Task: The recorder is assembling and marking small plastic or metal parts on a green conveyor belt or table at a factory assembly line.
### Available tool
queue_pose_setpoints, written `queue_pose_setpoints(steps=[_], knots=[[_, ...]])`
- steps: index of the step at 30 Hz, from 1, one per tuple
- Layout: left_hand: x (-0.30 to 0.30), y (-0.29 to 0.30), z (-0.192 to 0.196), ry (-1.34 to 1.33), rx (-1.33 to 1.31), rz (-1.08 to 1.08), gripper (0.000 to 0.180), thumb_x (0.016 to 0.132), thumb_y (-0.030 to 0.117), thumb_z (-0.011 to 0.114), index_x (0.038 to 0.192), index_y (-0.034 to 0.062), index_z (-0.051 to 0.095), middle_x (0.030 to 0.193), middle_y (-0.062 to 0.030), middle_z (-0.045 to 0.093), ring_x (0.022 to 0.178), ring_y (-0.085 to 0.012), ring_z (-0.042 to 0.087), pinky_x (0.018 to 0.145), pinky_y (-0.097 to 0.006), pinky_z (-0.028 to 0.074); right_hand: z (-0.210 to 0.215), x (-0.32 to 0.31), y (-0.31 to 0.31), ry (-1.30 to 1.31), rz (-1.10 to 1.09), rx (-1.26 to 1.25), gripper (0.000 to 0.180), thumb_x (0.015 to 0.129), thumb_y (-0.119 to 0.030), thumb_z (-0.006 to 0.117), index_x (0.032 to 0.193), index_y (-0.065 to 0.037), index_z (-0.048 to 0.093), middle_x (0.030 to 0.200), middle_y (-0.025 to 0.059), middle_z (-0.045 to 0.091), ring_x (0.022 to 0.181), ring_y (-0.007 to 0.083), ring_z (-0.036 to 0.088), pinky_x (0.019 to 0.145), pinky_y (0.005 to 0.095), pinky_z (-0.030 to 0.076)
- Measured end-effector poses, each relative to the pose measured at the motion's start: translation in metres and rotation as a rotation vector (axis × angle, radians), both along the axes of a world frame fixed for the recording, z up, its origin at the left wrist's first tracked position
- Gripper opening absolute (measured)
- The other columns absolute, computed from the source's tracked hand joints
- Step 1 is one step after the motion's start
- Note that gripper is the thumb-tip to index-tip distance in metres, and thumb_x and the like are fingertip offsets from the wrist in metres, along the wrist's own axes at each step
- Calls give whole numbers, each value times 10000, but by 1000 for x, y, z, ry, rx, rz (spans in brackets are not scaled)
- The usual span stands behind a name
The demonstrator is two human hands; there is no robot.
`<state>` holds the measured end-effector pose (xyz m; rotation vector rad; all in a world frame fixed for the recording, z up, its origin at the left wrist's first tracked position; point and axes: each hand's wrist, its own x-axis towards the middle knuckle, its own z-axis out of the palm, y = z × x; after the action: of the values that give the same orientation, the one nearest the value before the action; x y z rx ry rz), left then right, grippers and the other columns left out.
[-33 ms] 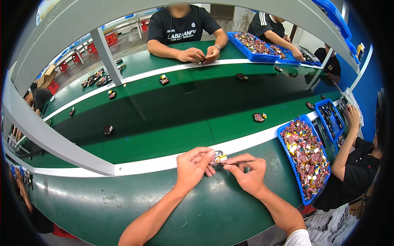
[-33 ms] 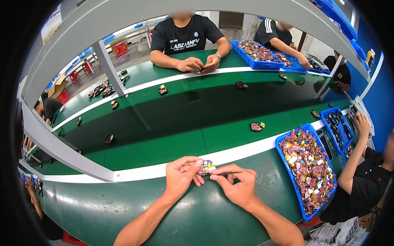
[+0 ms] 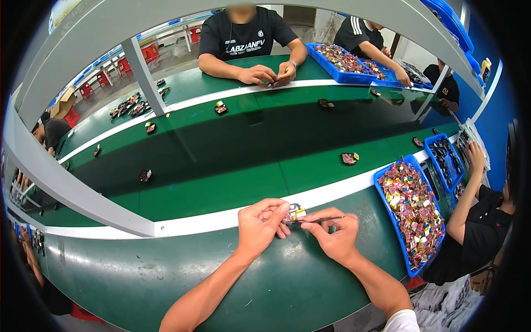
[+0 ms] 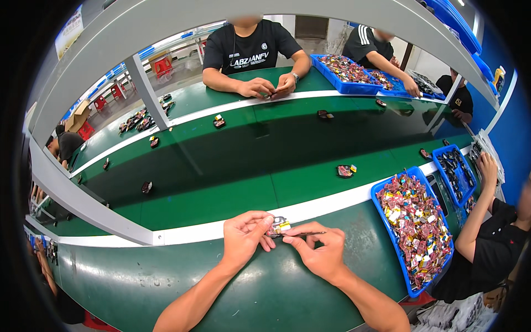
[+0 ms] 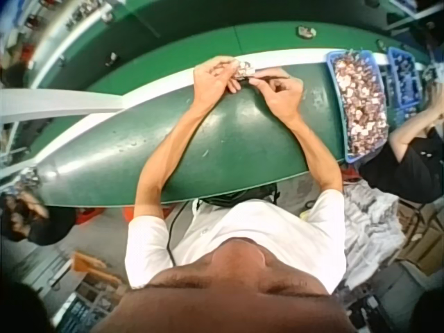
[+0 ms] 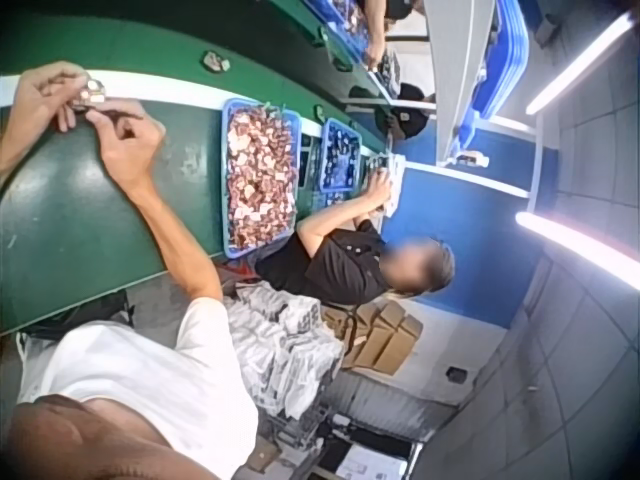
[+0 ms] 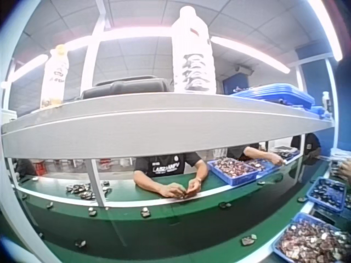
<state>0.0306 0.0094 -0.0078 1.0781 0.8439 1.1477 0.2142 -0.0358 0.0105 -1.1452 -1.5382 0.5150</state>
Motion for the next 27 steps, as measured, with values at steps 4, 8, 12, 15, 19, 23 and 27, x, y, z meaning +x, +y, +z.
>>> queue_pose_setpoints(steps=[4, 8, 12, 15, 19, 23, 27], knots=[[-1, 1, 0, 18, -9, -27, 188, 982, 73, 670, 1073, -90, 682, 816, -157, 715, 590, -181, 697, 459, -256, 544, -2, 2, 1, -51, 3, 36, 77, 765, 4, 841, 796, -22, 776, 829, 36, 780, 436, 39, 468, 447, 225, 349], [0, -1, 5, 69, 5, -60, 182, 951, 56, 705, 1091, -60, 686, 821, -112, 722, 628, -135, 692, 478, -233, 522, 2, 2, 1, -116, -5, 73, 105, 755, -14, 850, 825, -50, 781, 746, 22, 759, 423, 52, 452, 438, 233, 341], [1, -2, 7, 104, 6, -63, 199, 921, 37, 733, 1094, -47, 682, 829, -89, 726, 644, -108, 686, 482, -224, 511, 1, 1, 0, -145, -7, 73, 124, 747, -21, 853, 834, -74, 782, 683, 7, 734, 413, 72, 432, 437, 242, 343], [2, -3, 5, 135, 17, -34, 186, 925, -10, 706, 1100, -65, 676, 872, -118, 728, 643, -120, 691, 484, -228, 528, 1, -1, 1, -180, 25, 150, 129, 747, -10, 843, 833, -79, 777, 705, 9, 743, 419, 91, 475, 447, 251, 378], [5, -4, 8, 169, -2, -15, 163, 917, -9, 711, 1068, -60, 678, 835, -104, 723, 616, -116, 679, 479, -237, 525, 1, -1, 1, -182, 47, 214, 135, 740, 8, 834, 823, -78, 770, 772, 19, 767, 434, 101, 526, 452, 249, 403], [6, -2, 2, 192, -1, -2, 140, 910, 2, 724, 1033, -49, 682, 808, -99, 718, 579, -113, 663, 469, -238, 520, -4, -2, 4, -181, 58, 262, 134, 730, 24, 831, 812, -63, 772, 824, 40, 786, 424, 82, 497, 433, 232, 382], [0, 14, 8, 198, -23, 83, 150, 902, -29, 701, 1030, -93, 657, 836, -140, 720, 571, -144, 673, 451, -252, 526, 3, 1, 4, -149, 21, 275, 154, 741, 9, 836, 850, -63, 756, 832, 48, 777, 461, 126, 578, 472, 260, 450]])
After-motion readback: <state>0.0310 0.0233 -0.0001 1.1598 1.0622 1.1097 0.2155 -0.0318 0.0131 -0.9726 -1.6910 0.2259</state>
